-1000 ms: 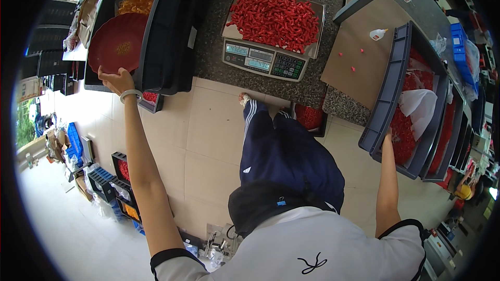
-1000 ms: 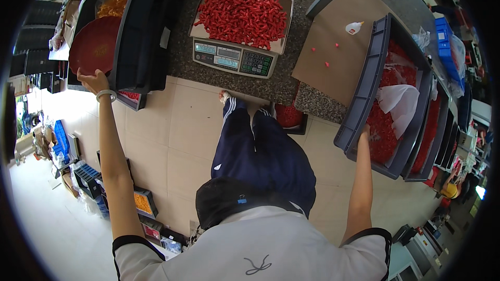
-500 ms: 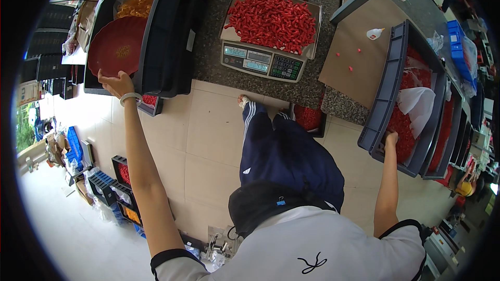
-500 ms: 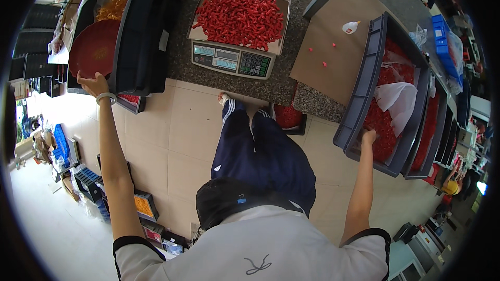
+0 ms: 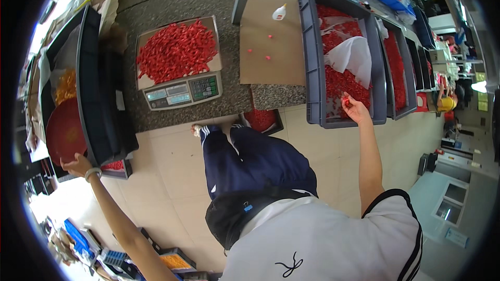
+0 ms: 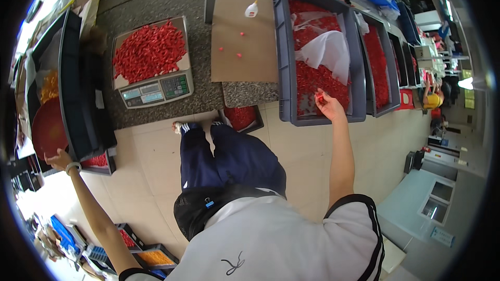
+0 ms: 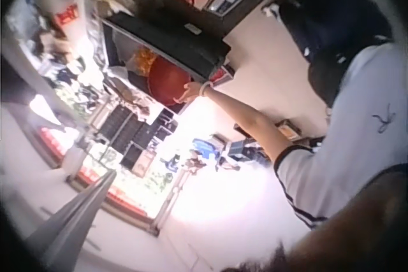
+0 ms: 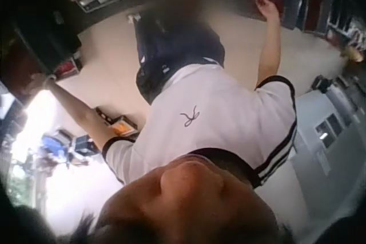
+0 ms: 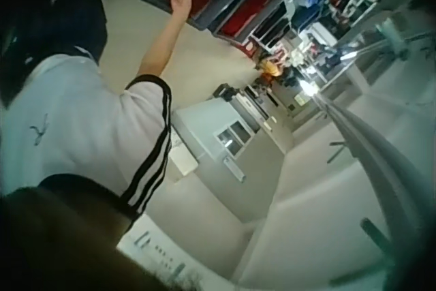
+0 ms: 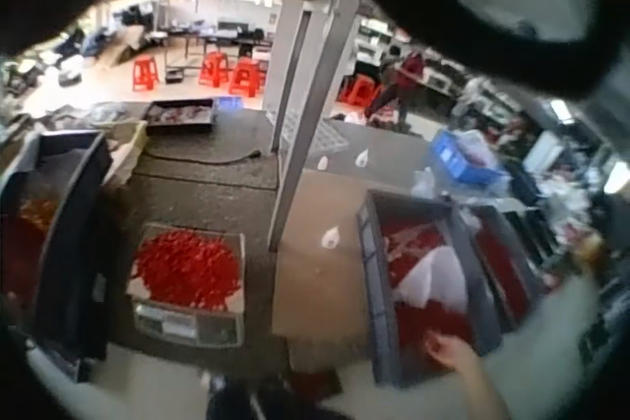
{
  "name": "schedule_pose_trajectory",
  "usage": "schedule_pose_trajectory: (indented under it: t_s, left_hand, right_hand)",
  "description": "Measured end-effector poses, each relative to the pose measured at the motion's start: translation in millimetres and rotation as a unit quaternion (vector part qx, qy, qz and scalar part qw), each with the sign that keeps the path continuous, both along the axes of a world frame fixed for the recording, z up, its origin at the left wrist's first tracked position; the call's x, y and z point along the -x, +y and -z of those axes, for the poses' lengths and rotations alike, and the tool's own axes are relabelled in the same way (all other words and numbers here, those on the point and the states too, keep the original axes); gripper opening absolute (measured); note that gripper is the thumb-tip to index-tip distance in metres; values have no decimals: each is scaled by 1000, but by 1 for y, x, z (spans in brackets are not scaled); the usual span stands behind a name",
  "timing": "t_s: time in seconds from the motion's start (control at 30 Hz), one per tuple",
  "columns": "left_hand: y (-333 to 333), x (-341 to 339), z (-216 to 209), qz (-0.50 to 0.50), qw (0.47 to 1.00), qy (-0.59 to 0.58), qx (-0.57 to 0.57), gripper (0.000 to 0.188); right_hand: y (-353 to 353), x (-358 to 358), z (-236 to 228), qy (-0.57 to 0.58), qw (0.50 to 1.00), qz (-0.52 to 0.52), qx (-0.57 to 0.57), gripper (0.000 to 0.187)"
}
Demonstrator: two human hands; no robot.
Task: The recorder is weighing small red plastic components on a digital scale and sorting them into containers at a factory workstation.
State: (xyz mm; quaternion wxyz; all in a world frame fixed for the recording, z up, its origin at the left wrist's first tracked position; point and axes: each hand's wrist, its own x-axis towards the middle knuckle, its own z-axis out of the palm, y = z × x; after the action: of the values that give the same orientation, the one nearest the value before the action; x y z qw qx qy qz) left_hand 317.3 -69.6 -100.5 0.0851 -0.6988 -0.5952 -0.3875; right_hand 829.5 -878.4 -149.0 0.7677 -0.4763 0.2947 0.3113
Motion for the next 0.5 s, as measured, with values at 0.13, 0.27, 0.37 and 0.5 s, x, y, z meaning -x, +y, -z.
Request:
schedule_pose_trajectory:
  t_s: [0.13,0.27,0.37,0.5]
  left_hand:
    - [-5,-6,-2,-4,1000,0,10,62]
    - [-4,-3,-2,-21,998,-43,46,62]
    - [2,3,0,18,1000,-10,0,62]
    - [-14,-4,-16,51,998,-41,-21,61]
  right_hand:
    - [13,-1,-34,-36,998,2,-48,27]
    - [52,-11,-71,-103,993,-31,-58,29]
    - [122,-16,-101,-107,983,-111,-97,34]
    - [254,-9,-100,-77,951,-249,-164,39]
